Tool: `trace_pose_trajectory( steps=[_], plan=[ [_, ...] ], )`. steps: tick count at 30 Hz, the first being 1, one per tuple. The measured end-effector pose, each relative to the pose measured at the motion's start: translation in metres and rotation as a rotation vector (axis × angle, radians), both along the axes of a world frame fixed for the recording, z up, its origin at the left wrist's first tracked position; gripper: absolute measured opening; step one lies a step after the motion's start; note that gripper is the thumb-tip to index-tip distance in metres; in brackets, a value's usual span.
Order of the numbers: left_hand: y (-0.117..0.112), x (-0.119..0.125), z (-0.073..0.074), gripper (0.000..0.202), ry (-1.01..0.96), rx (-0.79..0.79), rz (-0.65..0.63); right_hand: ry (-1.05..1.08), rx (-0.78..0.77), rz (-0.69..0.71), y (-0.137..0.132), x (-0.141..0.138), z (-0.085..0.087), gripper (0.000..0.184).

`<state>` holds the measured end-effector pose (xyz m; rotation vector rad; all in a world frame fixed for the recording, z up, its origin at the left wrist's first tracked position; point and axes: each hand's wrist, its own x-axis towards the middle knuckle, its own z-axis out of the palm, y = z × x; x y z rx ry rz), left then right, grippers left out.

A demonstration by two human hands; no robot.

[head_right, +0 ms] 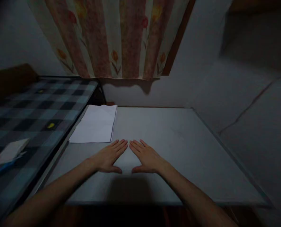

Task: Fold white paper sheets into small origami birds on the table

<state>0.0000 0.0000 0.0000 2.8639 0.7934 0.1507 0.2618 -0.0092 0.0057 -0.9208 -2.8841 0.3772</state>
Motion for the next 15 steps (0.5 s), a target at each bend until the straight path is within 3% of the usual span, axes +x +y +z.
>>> trace_pose_trajectory(
  steps=[4,6,8,10,12,15],
  plan=[
    [-0.002,0.001,0.0,0.071,-0.21,0.076,-0.004,0.134,0.076,-0.117,-0.003,0.005,-0.005,0.07],
    [0.001,-0.006,0.0,0.045,-0.345,0.172,0.088,0.277,0.114,-0.214,-0.003,0.006,-0.006,0.038],
    [0.008,-0.019,0.001,0.033,-0.416,0.275,0.238,0.433,0.107,-0.306,-0.002,0.007,-0.005,0.02],
    [0.019,-0.035,0.003,0.039,-0.389,0.335,0.382,0.558,0.07,-0.397,0.002,0.009,-0.004,0.017],
    [0.03,-0.053,0.003,0.061,-0.278,0.345,0.492,0.632,0.032,-0.493,0.007,0.012,-0.004,0.016],
    [0.044,-0.075,-0.003,0.079,-0.118,0.24,0.573,0.661,-0.012,-0.586,0.014,0.017,-0.006,0.015]
  ],
)
